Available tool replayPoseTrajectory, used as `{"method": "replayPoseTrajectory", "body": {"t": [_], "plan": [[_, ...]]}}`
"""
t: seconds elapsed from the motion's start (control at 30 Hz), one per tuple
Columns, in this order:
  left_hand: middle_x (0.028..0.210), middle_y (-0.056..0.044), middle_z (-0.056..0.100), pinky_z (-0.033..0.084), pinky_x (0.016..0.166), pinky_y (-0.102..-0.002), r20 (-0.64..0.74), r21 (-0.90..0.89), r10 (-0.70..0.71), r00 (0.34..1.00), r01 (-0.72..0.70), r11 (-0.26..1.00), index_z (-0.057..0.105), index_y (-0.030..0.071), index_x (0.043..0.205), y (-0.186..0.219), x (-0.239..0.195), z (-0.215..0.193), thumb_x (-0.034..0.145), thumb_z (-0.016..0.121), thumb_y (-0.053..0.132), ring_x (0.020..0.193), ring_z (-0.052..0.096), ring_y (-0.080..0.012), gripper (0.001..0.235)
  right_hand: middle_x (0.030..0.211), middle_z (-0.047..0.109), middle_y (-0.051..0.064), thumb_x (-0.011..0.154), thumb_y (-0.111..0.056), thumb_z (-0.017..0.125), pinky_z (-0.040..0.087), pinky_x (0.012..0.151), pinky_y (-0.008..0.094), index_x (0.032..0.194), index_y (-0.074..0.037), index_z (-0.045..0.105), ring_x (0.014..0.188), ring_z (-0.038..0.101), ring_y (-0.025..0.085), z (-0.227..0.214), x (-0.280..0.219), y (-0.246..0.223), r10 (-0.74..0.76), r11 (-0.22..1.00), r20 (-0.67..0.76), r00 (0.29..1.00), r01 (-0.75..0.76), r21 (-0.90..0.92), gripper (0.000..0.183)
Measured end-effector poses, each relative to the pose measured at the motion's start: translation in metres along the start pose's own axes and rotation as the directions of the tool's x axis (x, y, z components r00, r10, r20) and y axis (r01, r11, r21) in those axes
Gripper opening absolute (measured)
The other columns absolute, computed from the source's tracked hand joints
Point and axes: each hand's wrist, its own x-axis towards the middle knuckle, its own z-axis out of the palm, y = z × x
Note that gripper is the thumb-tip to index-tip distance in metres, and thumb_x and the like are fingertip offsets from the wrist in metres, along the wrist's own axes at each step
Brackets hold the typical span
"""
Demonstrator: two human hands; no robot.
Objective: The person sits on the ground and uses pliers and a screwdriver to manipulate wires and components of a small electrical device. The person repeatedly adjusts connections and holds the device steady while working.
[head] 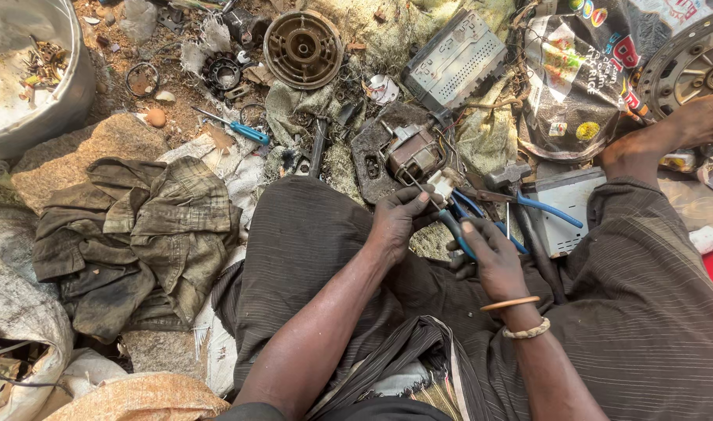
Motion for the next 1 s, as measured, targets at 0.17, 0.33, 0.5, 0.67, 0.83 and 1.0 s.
{"method": "replayPoseTrajectory", "body": {"t": [0.17,0.33,0.5,0.67,0.83,1.0], "plan": [[0.09,-0.011,0.073,0.064,0.076,-0.035,-0.098,0.064,-0.028,0.995,0.034,0.997,0.065,-0.004,0.108,-0.001,-0.002,0.004,0.097,0.077,0.014,0.081,0.073,-0.0193,0.024,0.104,0.062,0.016,0.089,-0.016,0.083,0.054,0.07,0.025,0.123,-0.004,0.069,0.085,0.062,0.016,0.005,-0.004,0.003,-0.622,0.677,0.054,0.781,0.572,-0.463,0.039],[0.09,-0.01,0.075,0.066,0.079,-0.032,-0.016,0.015,-0.022,1.0,0.022,1.0,0.07,-0.001,0.106,0.0,0.001,0.002,0.09,0.078,0.018,0.082,0.074,-0.0175,0.026,0.102,0.065,0.012,0.085,-0.017,0.08,0.053,0.066,0.025,0.126,-0.004,0.064,0.08,0.064,0.014,0.001,-0.003,0.0,-0.309,0.933,-0.012,0.951,0.3,-0.2,0.047],[0.091,-0.011,0.076,0.064,0.079,-0.033,-0.01,0.023,-0.022,1.0,0.023,0.999,0.07,0.001,0.105,-0.004,0.001,0.002,0.091,0.076,0.021,0.083,0.075,-0.0184,0.025,0.109,0.071,0.011,0.086,-0.015,0.081,0.059,0.08,0.025,0.123,-0.001,0.069,0.092,0.068,0.014,0.005,-0.005,-0.001,-0.401,0.877,0.001,0.916,0.385,-0.287,0.041],[0.094,-0.012,0.075,0.064,0.08,-0.036,-0.038,0.091,-0.003,0.999,0.006,0.996,0.068,-0.002,0.105,-0.004,0.002,0.003,0.093,0.079,0.016,0.084,0.073,-0.0198,0.025,0.107,0.069,0.011,0.084,-0.018,0.082,0.059,0.074,0.028,0.121,-0.007,0.066,0.09,0.069,0.016,0.007,-0.007,0.003,-0.516,0.736,0.004,0.857,0.445,-0.51,0.042],[0.094,-0.009,0.078,0.065,0.081,-0.034,0.01,0.018,-0.05,0.999,0.05,0.999,0.07,0.006,0.104,-0.003,0.0,0.002,0.086,0.077,0.023,0.087,0.077,-0.0163,0.025,0.101,0.072,0.019,0.093,-0.024,0.078,0.053,0.064,0.033,0.122,0.0,0.071,0.077,0.065,0.023,0.001,-0.005,0.003,-0.183,0.96,-0.013,0.983,0.176,-0.218,0.038],[0.096,-0.013,0.074,0.063,0.084,-0.039,-0.029,0.142,-0.011,1.0,0.015,0.99,0.068,-0.002,0.107,0.0,-0.003,0.005,0.096,0.079,0.018,0.088,0.073,-0.0219,0.026,0.108,0.066,0.014,0.08,-0.02,0.085,0.056,0.078,0.03,0.122,0.0,0.069,0.094,0.065,0.02,0.005,-0.002,0.009,-0.767,0.449,0.142,0.626,0.681,-0.578,0.05]]}}
